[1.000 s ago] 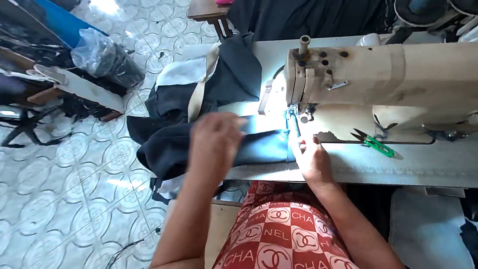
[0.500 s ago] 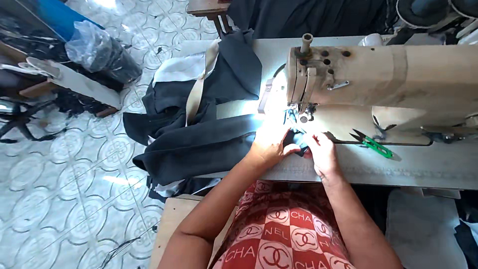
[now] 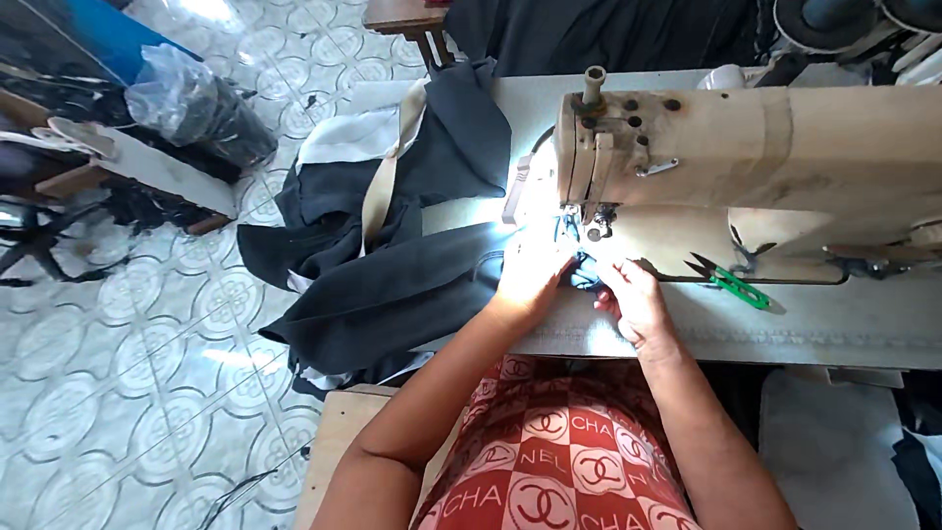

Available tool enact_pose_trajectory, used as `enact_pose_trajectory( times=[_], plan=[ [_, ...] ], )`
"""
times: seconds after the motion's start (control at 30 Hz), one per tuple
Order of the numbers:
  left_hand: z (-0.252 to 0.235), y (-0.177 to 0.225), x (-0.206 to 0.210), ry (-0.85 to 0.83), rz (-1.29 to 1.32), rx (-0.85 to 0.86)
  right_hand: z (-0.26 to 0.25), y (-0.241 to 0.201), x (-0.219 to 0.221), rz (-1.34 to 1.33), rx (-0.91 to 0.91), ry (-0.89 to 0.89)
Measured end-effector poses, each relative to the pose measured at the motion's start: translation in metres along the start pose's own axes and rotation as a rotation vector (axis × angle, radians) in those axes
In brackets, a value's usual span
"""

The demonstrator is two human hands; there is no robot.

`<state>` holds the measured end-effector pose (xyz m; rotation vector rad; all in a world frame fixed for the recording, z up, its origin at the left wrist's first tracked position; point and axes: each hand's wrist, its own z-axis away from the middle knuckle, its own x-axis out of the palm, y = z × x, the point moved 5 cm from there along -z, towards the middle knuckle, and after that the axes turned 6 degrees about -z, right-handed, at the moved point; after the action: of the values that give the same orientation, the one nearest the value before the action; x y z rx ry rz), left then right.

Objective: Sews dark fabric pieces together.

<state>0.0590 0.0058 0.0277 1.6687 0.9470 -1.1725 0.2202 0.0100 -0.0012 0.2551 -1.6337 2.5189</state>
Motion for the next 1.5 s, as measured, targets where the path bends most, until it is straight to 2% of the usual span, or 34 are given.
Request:
enact_pose_trajectory(
  times=[0.07, 0.2, 0.37, 0.47, 0.6, 0.7, 0.83, 0.93, 1.07, 1.23, 1.27, 1.37, 1.5],
  plan=[
    [0.0, -0.001, 0.002, -0.002, -0.009, -0.015, 0.0, 0.0, 0.001, 0.009, -0.002, -0.004],
    [0.004, 0.004, 0.0, -0.02, -0.022, 0.064, 0.004, -0.003, 0.003, 0.145, -0.024, -0.023],
    [0.021, 0.006, -0.007, 0.215, -0.148, 0.054, 0.011, 0.0, 0.012, 0.427, -0.188, -0.044],
    [0.02, 0.008, -0.006, 0.177, -0.163, 0.045, 0.013, -0.001, 0.016, 0.537, -0.28, -0.037],
    [0.016, 0.013, -0.001, 0.034, -0.206, 0.08, 0.018, -0.001, 0.024, 0.647, -0.441, -0.002],
    [0.021, 0.012, -0.002, 0.058, -0.202, 0.116, 0.025, -0.004, 0.033, 0.837, -0.51, 0.007],
    [0.031, 0.009, -0.005, 0.209, -0.152, 0.107, 0.027, -0.006, 0.044, 1.034, -0.43, 0.001],
    [0.031, 0.006, -0.004, 0.18, -0.124, 0.078, 0.028, -0.007, 0.047, 1.054, -0.39, -0.016],
    [0.03, 0.004, -0.004, 0.182, -0.121, 0.126, 0.03, -0.004, 0.04, 1.013, -0.473, -0.007],
    [0.03, 0.002, -0.004, 0.146, -0.148, 0.188, 0.026, -0.01, 0.03, 0.985, -0.217, -0.1],
    [0.029, 0.001, -0.004, 0.143, -0.147, 0.2, 0.025, -0.011, 0.029, 0.981, -0.254, -0.082],
    [0.029, 0.001, -0.004, 0.144, -0.145, 0.218, 0.022, -0.012, 0.032, 1.039, -0.569, 0.007],
    [0.027, 0.001, -0.005, 0.123, -0.131, 0.229, 0.02, -0.003, 0.036, 1.124, -0.746, 0.049]
  ],
)
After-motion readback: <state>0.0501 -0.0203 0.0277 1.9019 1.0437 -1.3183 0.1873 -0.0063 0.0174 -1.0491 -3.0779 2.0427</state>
